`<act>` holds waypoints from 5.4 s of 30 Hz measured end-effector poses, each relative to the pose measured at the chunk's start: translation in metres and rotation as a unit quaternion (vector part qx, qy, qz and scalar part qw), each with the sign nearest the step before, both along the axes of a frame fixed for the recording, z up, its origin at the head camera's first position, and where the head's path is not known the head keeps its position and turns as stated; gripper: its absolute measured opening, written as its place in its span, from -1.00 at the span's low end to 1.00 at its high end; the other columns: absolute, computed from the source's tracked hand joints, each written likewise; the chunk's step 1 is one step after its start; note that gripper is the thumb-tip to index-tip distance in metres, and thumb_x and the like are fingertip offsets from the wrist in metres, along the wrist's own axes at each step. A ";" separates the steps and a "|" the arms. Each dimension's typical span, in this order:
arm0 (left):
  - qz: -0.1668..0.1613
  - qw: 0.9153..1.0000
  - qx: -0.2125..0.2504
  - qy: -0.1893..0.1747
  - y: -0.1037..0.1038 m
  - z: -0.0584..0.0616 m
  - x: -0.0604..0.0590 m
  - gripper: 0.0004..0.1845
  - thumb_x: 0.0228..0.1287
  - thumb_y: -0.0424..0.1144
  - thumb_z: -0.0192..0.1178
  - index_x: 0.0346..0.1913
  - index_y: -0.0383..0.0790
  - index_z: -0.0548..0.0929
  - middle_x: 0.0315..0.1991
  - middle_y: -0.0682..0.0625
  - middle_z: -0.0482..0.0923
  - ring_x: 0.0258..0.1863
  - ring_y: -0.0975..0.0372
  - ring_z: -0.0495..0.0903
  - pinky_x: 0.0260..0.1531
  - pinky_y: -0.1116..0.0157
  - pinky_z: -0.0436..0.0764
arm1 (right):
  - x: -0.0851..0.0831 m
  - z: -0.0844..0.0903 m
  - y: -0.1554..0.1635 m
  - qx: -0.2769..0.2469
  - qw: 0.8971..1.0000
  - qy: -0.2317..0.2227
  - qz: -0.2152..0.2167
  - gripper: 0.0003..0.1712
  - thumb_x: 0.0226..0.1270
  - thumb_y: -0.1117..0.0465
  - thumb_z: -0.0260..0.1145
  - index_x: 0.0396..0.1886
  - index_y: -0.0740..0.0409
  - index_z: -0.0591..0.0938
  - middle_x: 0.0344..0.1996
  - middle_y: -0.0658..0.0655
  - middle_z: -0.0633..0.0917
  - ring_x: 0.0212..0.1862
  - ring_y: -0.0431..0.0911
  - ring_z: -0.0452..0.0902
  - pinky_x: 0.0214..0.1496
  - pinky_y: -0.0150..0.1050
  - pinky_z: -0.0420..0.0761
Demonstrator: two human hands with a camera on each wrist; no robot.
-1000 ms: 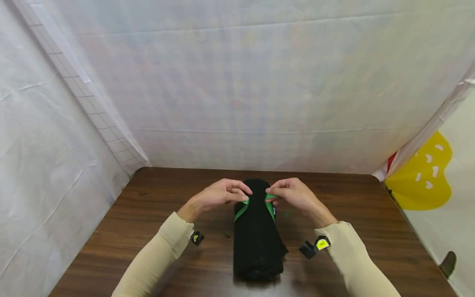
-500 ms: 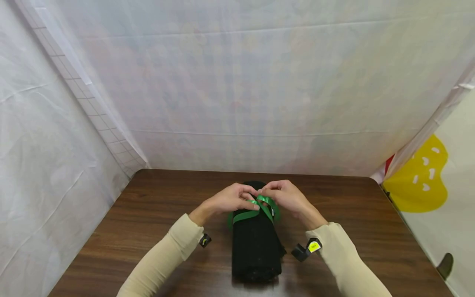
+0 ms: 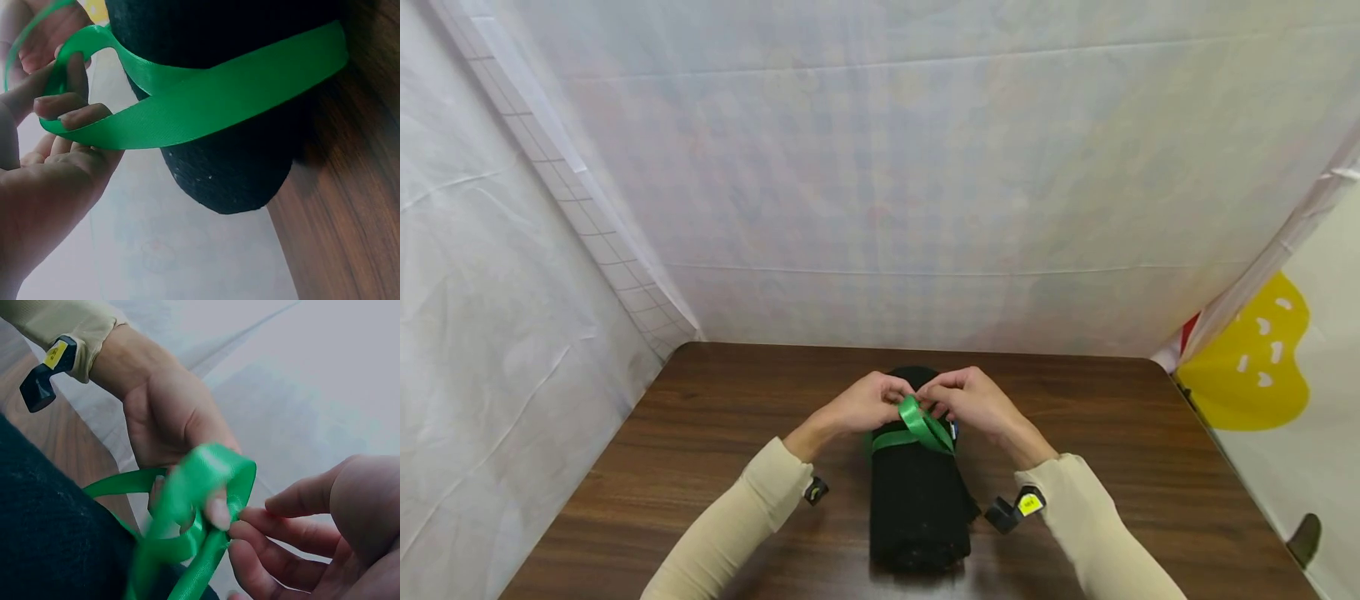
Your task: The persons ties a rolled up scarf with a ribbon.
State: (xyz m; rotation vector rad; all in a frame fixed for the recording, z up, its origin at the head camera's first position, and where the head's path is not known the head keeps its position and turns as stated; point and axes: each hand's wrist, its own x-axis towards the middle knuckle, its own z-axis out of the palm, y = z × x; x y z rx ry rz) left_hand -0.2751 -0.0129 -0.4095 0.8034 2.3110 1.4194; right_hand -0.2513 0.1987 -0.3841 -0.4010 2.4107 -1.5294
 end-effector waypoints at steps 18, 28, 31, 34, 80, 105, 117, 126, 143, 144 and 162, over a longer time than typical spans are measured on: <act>0.054 0.993 0.062 -0.079 -0.005 -0.006 -0.002 -0.83 0.38 -0.38 0.10 -0.17 -0.28 0.71 -0.48 0.04 0.61 -0.55 0.28 0.48 -0.49 0.38 0.46 | 0.011 -0.022 -0.018 0.075 0.981 0.177 0.012 -0.75 0.10 0.42 0.45 -0.25 0.23 0.58 -0.38 0.09 0.64 -0.33 -0.14 0.57 -0.30 -0.34 0.58; 0.086 0.994 0.054 -0.033 -0.014 -0.008 0.003 -0.67 0.48 -0.01 0.10 -0.35 -0.14 0.67 -0.55 0.05 0.47 -0.56 0.24 0.41 -0.51 0.36 0.40 | 0.016 -0.027 -0.020 0.093 0.973 0.208 -0.038 -0.78 0.19 0.47 0.31 -0.17 0.23 0.65 -0.37 0.07 0.69 -0.30 -0.14 0.59 -0.26 -0.27 0.60; 0.101 0.994 0.052 -0.004 -0.016 -0.009 0.004 -0.65 0.48 0.01 0.09 -0.40 -0.13 0.63 -0.55 0.05 0.45 -0.54 0.23 0.40 -0.47 0.34 0.39 | 0.018 -0.028 -0.019 0.084 0.970 0.222 -0.044 -0.75 0.25 0.46 0.28 -0.10 0.22 0.68 -0.35 0.08 0.71 -0.35 -0.16 0.56 -0.31 -0.28 0.57; 0.114 0.991 0.064 0.012 -0.019 -0.009 0.004 -0.66 0.48 0.00 0.10 -0.33 -0.16 0.68 -0.48 0.00 0.55 -0.48 0.26 0.46 -0.42 0.34 0.44 | 0.018 -0.027 -0.016 0.079 0.970 0.225 -0.047 -0.78 0.33 0.41 0.26 -0.08 0.18 0.71 -0.29 0.08 0.74 -0.39 -0.19 0.54 -0.37 -0.31 0.53; 0.211 0.939 0.228 -0.145 -0.082 -0.035 0.014 -0.70 0.40 -0.34 0.21 -0.01 -0.60 0.61 -0.40 -0.17 0.72 -0.51 0.26 0.70 -0.40 0.34 0.70 | 0.012 -0.039 0.066 -0.085 0.993 0.050 -0.063 -0.50 0.53 0.12 0.17 0.13 0.52 0.53 -0.40 0.01 0.72 -0.38 -0.13 0.63 -0.31 -0.27 0.66; 0.175 0.943 0.188 -0.211 -0.114 -0.057 0.014 -0.66 0.42 -0.46 0.11 0.16 -0.59 0.52 -0.07 -0.39 0.63 -0.05 -0.11 0.70 -0.11 0.26 0.70 | 0.005 -0.094 0.125 -0.316 0.941 -0.105 0.054 -0.61 0.61 0.37 -0.08 0.09 0.07 0.66 -0.04 0.07 0.73 -0.01 0.00 0.71 0.10 -0.02 0.62; 0.189 0.938 0.181 -0.228 -0.114 -0.066 0.013 -0.64 0.37 -0.55 0.07 0.19 -0.63 0.48 -0.16 -0.25 0.65 -0.01 -0.18 0.67 -0.11 0.23 0.70 | 0.010 -0.108 0.145 -0.281 0.943 -0.180 0.004 -0.68 0.63 0.24 -0.03 0.16 0.09 0.58 0.03 0.08 0.61 0.08 0.08 0.65 0.19 0.00 0.56; 0.186 0.937 0.185 -0.233 -0.113 -0.078 0.013 -0.62 0.31 -0.59 0.05 0.18 -0.65 0.47 -0.17 -0.24 0.65 -0.20 0.06 0.73 -0.15 0.28 0.70 | 0.011 -0.115 0.153 -0.227 0.952 -0.200 -0.049 -0.39 0.62 0.16 0.01 0.42 0.53 0.19 0.19 0.12 0.42 0.09 0.06 0.65 0.21 0.01 0.56; 0.201 0.929 0.180 -0.253 -0.110 -0.085 0.016 -0.63 0.31 -0.59 0.02 0.17 -0.65 0.46 -0.17 -0.27 0.61 -0.27 0.12 0.73 -0.17 0.29 0.71 | 0.016 -0.112 0.162 -0.158 0.969 -0.186 -0.029 -0.35 0.61 0.10 0.03 0.37 0.60 0.22 0.01 0.08 0.65 0.03 -0.05 0.67 0.13 -0.10 0.63; 0.202 0.929 0.180 -0.254 -0.110 -0.085 0.016 -0.62 0.31 -0.59 0.02 0.17 -0.66 0.46 -0.18 -0.26 0.61 -0.27 0.12 0.73 -0.17 0.29 0.71 | 0.016 -0.111 0.162 -0.155 0.970 -0.186 -0.028 -0.34 0.62 0.10 0.02 0.37 0.60 0.21 0.00 0.09 0.66 0.02 -0.06 0.67 0.13 -0.11 0.63; 0.242 0.943 0.090 -0.208 -0.122 -0.084 0.013 -0.70 0.44 -0.37 0.04 0.08 -0.51 0.57 -0.06 -0.33 0.64 -0.28 0.12 0.68 -0.31 0.21 0.72 | 0.015 -0.107 0.172 -0.072 0.986 -0.143 -0.055 -0.38 0.64 0.08 -0.04 0.34 0.58 0.28 0.07 0.20 0.66 -0.05 -0.09 0.66 0.00 -0.12 0.68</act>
